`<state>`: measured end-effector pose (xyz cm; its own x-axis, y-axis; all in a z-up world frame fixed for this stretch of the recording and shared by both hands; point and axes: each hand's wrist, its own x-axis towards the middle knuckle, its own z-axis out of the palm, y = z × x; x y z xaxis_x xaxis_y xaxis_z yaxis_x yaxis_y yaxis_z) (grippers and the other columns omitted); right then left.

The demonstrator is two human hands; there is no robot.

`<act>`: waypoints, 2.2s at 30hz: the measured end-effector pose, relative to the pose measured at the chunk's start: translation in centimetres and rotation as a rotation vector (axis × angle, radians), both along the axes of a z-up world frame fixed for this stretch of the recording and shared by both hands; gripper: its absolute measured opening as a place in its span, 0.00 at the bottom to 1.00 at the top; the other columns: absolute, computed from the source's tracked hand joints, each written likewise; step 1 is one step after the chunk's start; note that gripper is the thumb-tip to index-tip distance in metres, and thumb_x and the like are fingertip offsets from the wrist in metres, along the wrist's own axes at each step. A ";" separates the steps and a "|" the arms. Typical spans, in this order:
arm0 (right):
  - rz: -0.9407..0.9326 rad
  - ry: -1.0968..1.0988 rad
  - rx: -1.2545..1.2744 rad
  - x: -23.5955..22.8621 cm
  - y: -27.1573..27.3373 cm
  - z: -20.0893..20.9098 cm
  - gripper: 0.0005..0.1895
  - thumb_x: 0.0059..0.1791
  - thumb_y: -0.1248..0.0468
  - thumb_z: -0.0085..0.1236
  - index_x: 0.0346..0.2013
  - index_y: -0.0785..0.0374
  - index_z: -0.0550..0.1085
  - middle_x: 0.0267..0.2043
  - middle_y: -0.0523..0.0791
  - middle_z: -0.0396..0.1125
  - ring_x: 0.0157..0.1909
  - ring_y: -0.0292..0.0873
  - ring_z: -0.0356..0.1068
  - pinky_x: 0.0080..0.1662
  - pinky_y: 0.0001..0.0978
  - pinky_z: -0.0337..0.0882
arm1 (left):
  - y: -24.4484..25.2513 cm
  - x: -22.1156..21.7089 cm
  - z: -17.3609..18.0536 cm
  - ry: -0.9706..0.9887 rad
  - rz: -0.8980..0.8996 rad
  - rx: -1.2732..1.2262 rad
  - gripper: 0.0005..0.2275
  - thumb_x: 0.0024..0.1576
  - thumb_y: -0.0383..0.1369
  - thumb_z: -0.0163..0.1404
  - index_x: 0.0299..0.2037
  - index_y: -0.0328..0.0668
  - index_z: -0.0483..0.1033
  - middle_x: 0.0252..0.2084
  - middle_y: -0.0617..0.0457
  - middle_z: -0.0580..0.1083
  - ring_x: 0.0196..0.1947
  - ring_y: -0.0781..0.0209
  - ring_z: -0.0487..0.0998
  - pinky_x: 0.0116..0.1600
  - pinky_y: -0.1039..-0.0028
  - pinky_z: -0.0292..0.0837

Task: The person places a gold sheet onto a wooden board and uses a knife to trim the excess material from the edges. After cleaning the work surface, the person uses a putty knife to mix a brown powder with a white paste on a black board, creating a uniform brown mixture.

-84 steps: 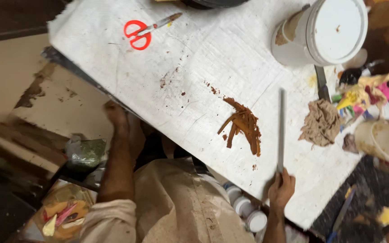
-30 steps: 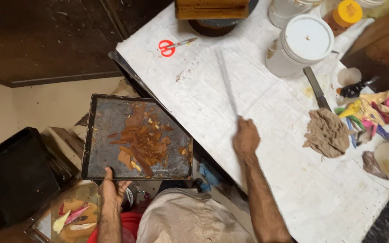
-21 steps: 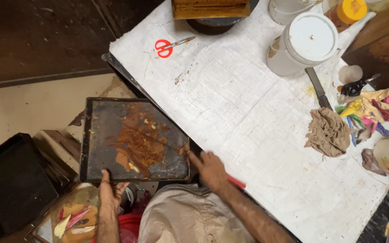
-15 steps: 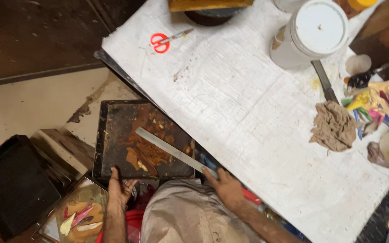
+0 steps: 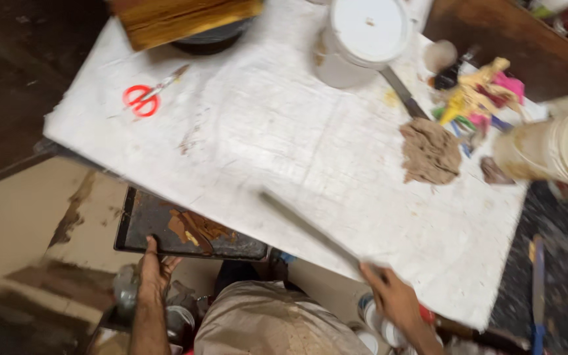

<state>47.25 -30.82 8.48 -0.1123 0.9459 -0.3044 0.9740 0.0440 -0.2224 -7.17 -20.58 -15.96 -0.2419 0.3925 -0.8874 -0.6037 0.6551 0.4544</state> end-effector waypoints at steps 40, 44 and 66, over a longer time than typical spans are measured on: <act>-0.488 1.747 0.441 -10.8 7.9 3.8 0.19 0.56 0.67 0.58 0.54 0.83 0.68 0.40 0.66 0.56 0.39 0.57 0.54 0.44 0.47 0.59 | -1.8 32.1 34.1 -0.269 -0.537 1.445 0.30 0.67 0.42 0.54 0.72 0.32 0.54 0.59 0.48 0.68 0.64 0.62 0.70 0.80 0.70 0.56; 0.255 1.182 0.550 -12.1 5.1 6.9 0.21 0.57 0.56 0.56 0.59 0.69 0.72 0.74 0.59 0.52 0.73 0.59 0.59 0.70 0.55 0.61 | -1.2 33.0 33.4 -0.264 -0.286 1.220 0.22 0.66 0.40 0.47 0.65 0.32 0.62 0.50 0.48 0.71 0.48 0.64 0.75 0.54 0.73 0.74; -0.551 1.864 -0.211 -14.9 10.2 1.7 0.27 0.57 0.57 0.47 0.68 0.72 0.66 0.59 0.57 0.65 0.59 0.55 0.66 0.62 0.47 0.66 | -0.2 31.6 29.4 0.062 -0.419 0.886 0.20 0.67 0.44 0.45 0.49 0.27 0.73 0.44 0.42 0.76 0.46 0.53 0.76 0.50 0.63 0.74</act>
